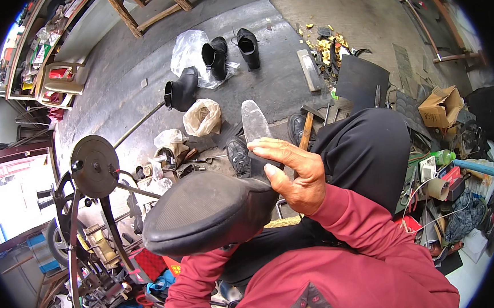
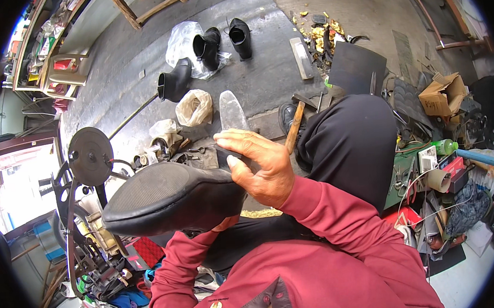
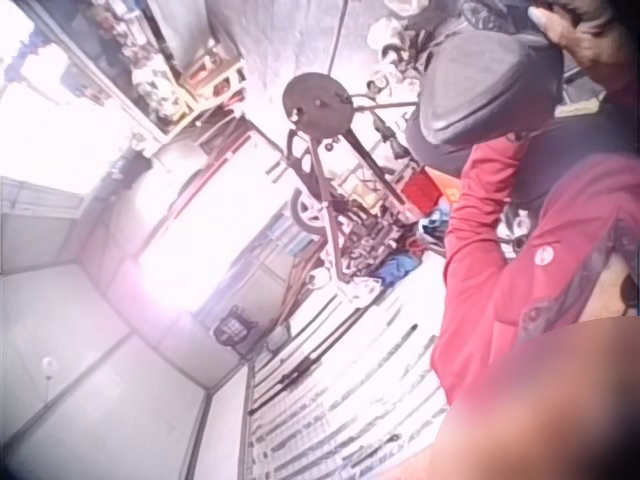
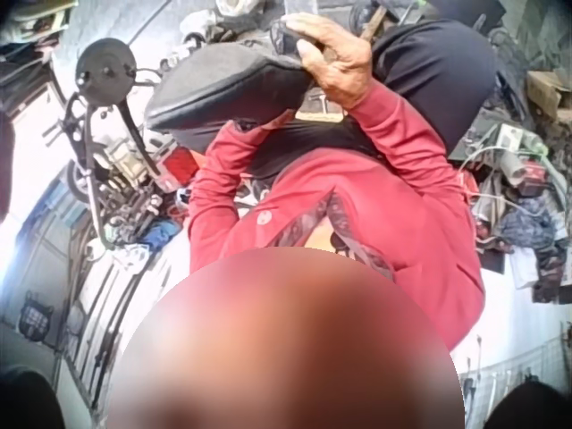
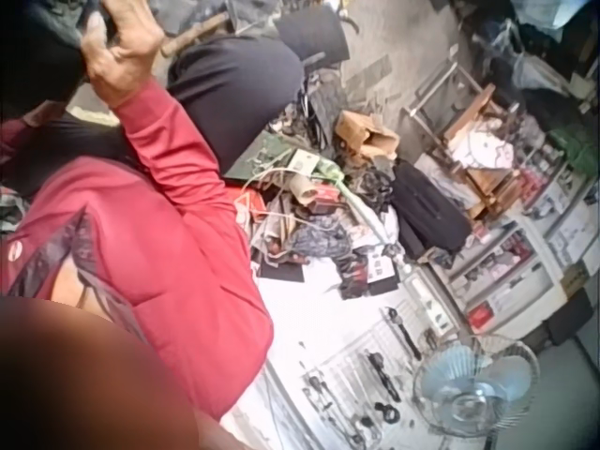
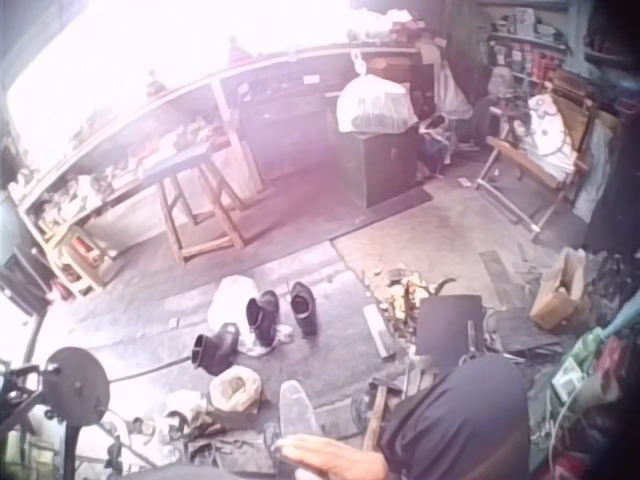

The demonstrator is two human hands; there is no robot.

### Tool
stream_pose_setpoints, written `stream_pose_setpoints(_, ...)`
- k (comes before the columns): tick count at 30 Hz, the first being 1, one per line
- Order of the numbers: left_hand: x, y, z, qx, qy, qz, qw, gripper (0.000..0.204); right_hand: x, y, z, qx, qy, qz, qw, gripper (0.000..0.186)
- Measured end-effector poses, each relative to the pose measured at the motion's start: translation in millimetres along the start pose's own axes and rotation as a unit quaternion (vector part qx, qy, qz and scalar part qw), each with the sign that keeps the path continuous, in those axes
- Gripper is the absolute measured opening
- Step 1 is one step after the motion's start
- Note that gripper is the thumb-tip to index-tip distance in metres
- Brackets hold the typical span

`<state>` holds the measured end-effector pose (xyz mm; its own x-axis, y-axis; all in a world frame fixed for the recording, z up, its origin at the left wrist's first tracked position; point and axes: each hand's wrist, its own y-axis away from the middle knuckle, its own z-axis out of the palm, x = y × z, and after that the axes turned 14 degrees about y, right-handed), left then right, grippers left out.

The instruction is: The person hammers nails into the heel of a black boot, then applies glue to the heel and presses it to secure the repair. The person handles the boot and tools while seated on the floor.

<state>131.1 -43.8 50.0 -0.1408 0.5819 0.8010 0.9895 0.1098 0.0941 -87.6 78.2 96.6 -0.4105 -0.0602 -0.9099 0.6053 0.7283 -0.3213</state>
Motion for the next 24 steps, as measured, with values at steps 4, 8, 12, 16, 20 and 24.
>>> stream_pose_setpoints(4,5.4,-6.8,-7.5,-0.034,-0.037,0.014,0.999,0.036,0.0,-0.9,-1.7,0.001,-0.004,-0.007,1.0,0.032)
stream_pose_setpoints(8,17.2,-11.7,-6.9,-0.025,-0.067,0.069,0.995,0.033,8.7,7.1,-0.9,-0.011,-0.026,0.049,0.998,0.028)
stream_pose_setpoints(12,44.3,-30.3,5.9,0.162,-0.104,0.215,0.957,0.029,20.2,18.0,4.6,-0.006,-0.184,0.18,0.966,0.028)
stream_pose_setpoints(16,67.1,-49.9,-9.5,0.237,-0.098,0.294,0.921,0.022,35.1,11.7,-2.7,-0.108,-0.301,0.206,0.925,0.029)
stream_pose_setpoints(20,86.5,-65.6,-34.1,0.256,-0.045,0.287,0.922,0.025,48.0,6.3,-9.9,-0.203,0.176,-0.131,0.954,0.023)
stream_pose_setpoints(24,81.9,-83.2,-49.6,0.321,0.004,0.238,0.917,0.022,61.6,13.1,-1.2,-0.144,0.177,-0.041,0.973,0.038)
